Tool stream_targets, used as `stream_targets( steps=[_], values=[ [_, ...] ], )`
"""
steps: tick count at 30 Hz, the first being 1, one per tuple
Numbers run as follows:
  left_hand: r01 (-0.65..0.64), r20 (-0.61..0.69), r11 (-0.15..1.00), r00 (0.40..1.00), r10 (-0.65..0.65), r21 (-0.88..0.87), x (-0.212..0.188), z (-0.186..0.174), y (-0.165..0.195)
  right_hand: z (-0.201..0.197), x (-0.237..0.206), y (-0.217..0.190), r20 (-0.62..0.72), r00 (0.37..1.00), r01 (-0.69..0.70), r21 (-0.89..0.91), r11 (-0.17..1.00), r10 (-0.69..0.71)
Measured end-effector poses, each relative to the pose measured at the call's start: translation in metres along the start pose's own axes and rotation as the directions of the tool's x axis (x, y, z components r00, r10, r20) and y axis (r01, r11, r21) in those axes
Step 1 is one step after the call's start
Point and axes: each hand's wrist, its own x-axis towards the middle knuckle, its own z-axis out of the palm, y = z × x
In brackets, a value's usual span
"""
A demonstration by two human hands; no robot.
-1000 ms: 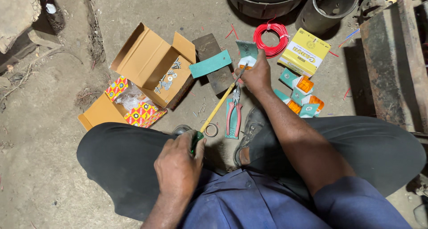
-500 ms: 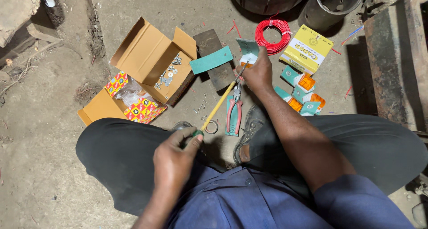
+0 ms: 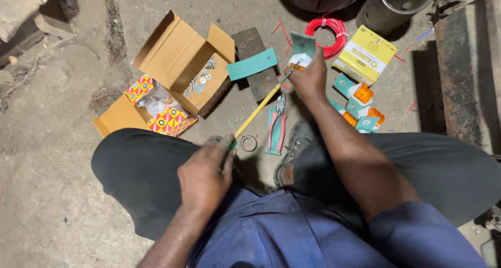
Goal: The person sits on the floor and uses a screwdriver to tighten screws on small orange electrical components. They handle multiple units one at a time, placing finished pieces aside.
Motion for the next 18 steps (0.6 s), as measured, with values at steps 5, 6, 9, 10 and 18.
stream_targets(
  steps=[5, 6, 9, 10, 18],
  values=[
    [0.083, -0.16, 0.944, 0.977, -0.14, -0.318, 0.0, 0.008, 0.007, 0.0, 0.002, 0.003, -0.027, 1.0, 0.013, 0.013, 1.0, -0.013],
    [0.401, 0.104, 0.759, 0.907, -0.408, -0.513, 0.002, 0.012, 0.003, 0.0, 0.003, 0.003, -0.028, 0.999, 0.028, 0.02, 0.999, -0.028],
    [0.869, 0.689, 0.131, 0.462, -0.558, -0.477, 0.002, 0.018, -0.011, 0.0, 0.002, 0.002, -0.001, 0.999, 0.044, 0.068, 0.997, -0.044],
    [0.872, 0.685, 0.176, 0.471, -0.555, -0.457, 0.002, 0.018, -0.016, -0.001, 0.002, 0.002, 0.013, 0.999, 0.036, 0.101, 0.994, -0.037],
    [0.183, 0.174, 0.975, 0.972, -0.159, -0.128, 0.011, -0.003, -0.007, -0.003, -0.002, -0.008, 0.039, 0.995, 0.089, 0.11, 0.99, -0.094]
  ],
)
